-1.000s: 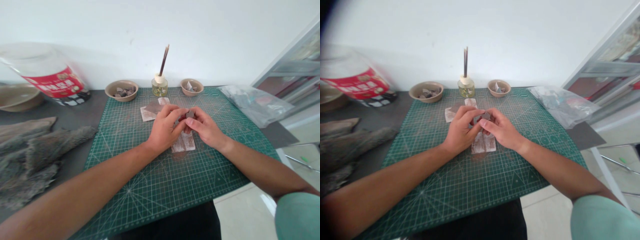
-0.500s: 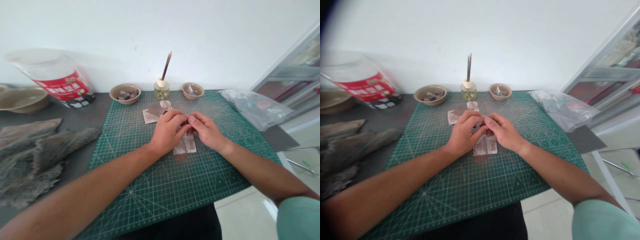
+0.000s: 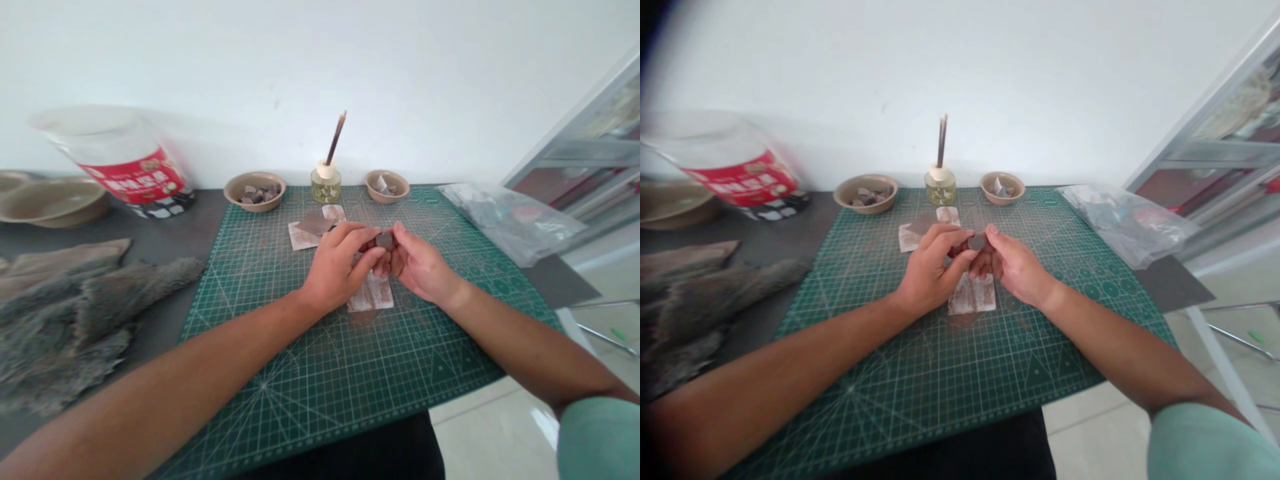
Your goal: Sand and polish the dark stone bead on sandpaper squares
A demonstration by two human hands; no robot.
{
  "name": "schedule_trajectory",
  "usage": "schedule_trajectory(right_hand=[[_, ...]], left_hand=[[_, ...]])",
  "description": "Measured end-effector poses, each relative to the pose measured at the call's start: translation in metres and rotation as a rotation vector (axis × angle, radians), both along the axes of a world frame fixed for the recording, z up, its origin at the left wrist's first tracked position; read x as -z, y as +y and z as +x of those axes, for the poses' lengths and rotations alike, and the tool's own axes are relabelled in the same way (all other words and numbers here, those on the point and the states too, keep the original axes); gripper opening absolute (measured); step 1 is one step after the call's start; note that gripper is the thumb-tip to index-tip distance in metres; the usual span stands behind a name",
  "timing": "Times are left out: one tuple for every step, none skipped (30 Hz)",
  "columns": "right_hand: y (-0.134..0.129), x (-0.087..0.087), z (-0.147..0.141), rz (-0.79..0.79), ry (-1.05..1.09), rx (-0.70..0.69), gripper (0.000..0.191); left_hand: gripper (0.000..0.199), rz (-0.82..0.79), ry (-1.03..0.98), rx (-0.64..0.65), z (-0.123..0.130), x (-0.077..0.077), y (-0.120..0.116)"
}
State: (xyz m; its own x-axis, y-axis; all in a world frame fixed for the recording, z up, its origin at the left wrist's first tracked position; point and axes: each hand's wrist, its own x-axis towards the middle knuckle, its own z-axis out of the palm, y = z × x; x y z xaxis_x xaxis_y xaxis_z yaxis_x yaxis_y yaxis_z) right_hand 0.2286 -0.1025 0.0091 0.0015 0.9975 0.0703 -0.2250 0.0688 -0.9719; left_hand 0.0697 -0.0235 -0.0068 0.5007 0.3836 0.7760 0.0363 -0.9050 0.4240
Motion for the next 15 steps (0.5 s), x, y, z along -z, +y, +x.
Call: schedule_trajectory(right_hand=[[0.0003,-0.0008,0.0001,-0.039,0.048,-0.034,0.048],[0.0004,-0.0015,0.0004,-0.076,0.084,-0.062,0.046],[0.0003,-0.0023,0.0008,-0.107,0.113,-0.086,0.044],[0.0,-0.0028,0.0011,-0.131,0.136,-0.104,0.042],[-0.0005,-0.0031,0.0015,-0.144,0.155,-0.117,0.041],[-0.001,-0.0031,0.0017,-0.149,0.169,-0.128,0.04],[-0.0016,-0.0029,0.0017,-0.146,0.178,-0.137,0.039],[-0.0021,-0.0025,0.0015,-0.138,0.182,-0.143,0.037],[-0.0026,-0.0018,0.0012,-0.131,0.182,-0.148,0.036],[-0.0031,-0.0012,0.0008,-0.124,0.178,-0.152,0.035],[-0.0035,-0.0006,0.0003,-0.121,0.172,-0.156,0.035],[-0.0037,-0.0001,-0.0002,-0.121,0.166,-0.16,0.035],[-0.0039,0.0002,-0.0006,-0.124,0.16,-0.165,0.035],[-0.004,0.0003,-0.001,-0.129,0.155,-0.171,0.036],[-0.0039,0.0001,-0.0014,-0.134,0.151,-0.174,0.036]], left_hand=[[0.025,-0.009,-0.002,0.007,-0.0001,0.0002,0.0002],[0.026,-0.019,0.0,0.016,-0.0003,0.0003,0.0003],[0.026,-0.027,0.003,0.025,-0.0005,0.0002,0.0002],[0.027,-0.033,0.004,0.034,-0.0006,-0.0001,0.0001],[0.027,-0.037,0.001,0.042,-0.0007,-0.0005,-0.0002],[0.026,-0.039,-0.005,0.052,-0.0009,-0.001,-0.0005],[0.026,-0.041,-0.015,0.065,-0.001,-0.0016,-0.0008],[0.026,-0.045,-0.022,0.083,-0.0012,-0.0021,-0.0009],[0.026,-0.052,-0.029,0.106,-0.0014,-0.0026,-0.001],[0.025,-0.064,-0.032,0.131,-0.0016,-0.003,-0.001],[0.025,-0.08,-0.032,0.155,-0.0019,-0.0032,-0.0009],[0.025,-0.098,-0.028,0.176,-0.0022,-0.0034,-0.0009],[0.024,-0.116,-0.024,0.193,-0.0025,-0.0034,-0.0009],[0.023,-0.135,-0.02,0.208,-0.0027,-0.0034,-0.0011],[0.022,-0.158,-0.017,0.222,-0.0027,-0.0032,-0.0015]])
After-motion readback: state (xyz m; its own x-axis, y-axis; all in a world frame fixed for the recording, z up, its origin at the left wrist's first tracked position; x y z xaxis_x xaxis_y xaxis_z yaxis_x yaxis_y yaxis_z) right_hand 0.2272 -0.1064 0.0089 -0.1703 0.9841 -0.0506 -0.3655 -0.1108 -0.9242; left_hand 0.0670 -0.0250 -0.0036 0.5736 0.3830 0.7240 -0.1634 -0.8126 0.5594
